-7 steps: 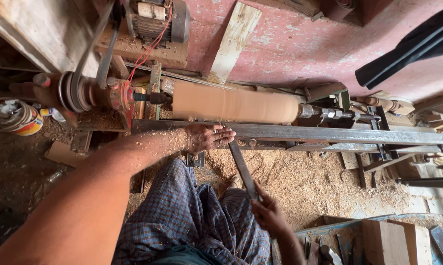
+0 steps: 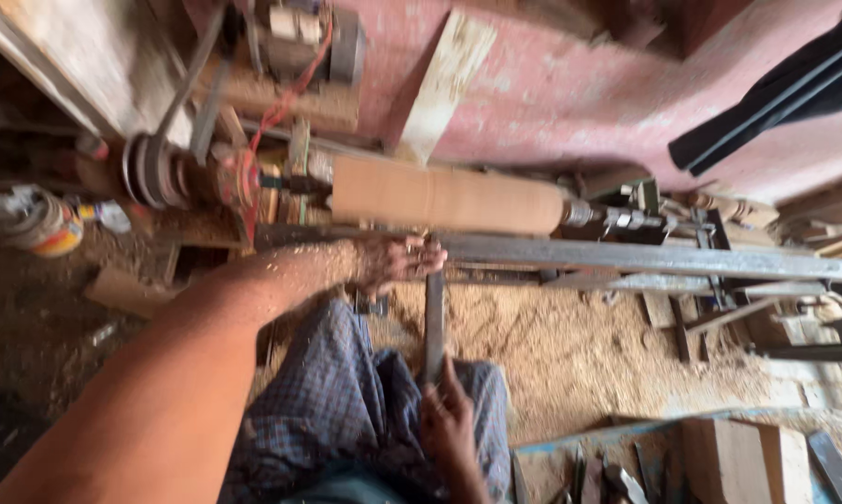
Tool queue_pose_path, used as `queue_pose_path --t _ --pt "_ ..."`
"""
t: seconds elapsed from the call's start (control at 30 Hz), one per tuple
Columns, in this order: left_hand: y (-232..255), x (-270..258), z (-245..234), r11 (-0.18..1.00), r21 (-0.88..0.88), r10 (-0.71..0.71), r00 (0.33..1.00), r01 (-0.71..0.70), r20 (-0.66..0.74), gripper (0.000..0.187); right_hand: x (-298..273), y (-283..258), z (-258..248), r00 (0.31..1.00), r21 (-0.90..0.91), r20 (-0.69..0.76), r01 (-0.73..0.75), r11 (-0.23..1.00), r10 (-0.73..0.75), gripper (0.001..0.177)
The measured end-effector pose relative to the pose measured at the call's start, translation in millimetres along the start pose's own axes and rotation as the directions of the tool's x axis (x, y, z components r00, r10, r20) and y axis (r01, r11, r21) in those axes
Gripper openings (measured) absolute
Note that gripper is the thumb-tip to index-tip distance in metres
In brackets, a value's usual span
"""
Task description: The person operates a wood lathe to shape a cylindrical wooden blank. Using a chisel, they smooth and refine the rotating wood, creating a tapered profile and removing shavings.
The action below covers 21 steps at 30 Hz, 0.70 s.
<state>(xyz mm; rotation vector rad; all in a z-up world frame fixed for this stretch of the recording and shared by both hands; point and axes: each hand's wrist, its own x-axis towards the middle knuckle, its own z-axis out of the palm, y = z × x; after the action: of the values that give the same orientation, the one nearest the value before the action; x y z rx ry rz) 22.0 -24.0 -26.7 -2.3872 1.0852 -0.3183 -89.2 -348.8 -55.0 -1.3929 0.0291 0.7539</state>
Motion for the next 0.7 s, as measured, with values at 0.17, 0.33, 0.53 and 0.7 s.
queue_pose_path --t 0.17,0.33,0.53,0.7 --pt "-7.7 -32.4 8.4 0.941 -0.298 0.220 0.959 -0.160 0.178 0.097 -48.5 -4.8 35.9 0.983 0.109 -0.007 -0.182 0.977 0.184 0.073" --pt "-5.1 -34.0 48.1 0.974 0.224 0.055 0.996 -0.038 -0.071 0.082 -33.9 -13.3 64.6 0.991 0.062 -0.049 -0.119 0.991 0.122 0.073" --pt "1.5 -36.3 71.5 0.716 0.697 0.099 0.992 -0.021 -0.072 0.066 -34.8 -6.0 79.9 0.987 0.125 -0.080 -0.127 0.984 0.137 0.075" --pt "2.8 -43.2 57.8 0.999 0.041 -0.017 0.995 0.022 -0.102 0.064 -30.0 -3.6 86.0 0.986 0.181 -0.078 -0.133 0.975 0.149 0.074"
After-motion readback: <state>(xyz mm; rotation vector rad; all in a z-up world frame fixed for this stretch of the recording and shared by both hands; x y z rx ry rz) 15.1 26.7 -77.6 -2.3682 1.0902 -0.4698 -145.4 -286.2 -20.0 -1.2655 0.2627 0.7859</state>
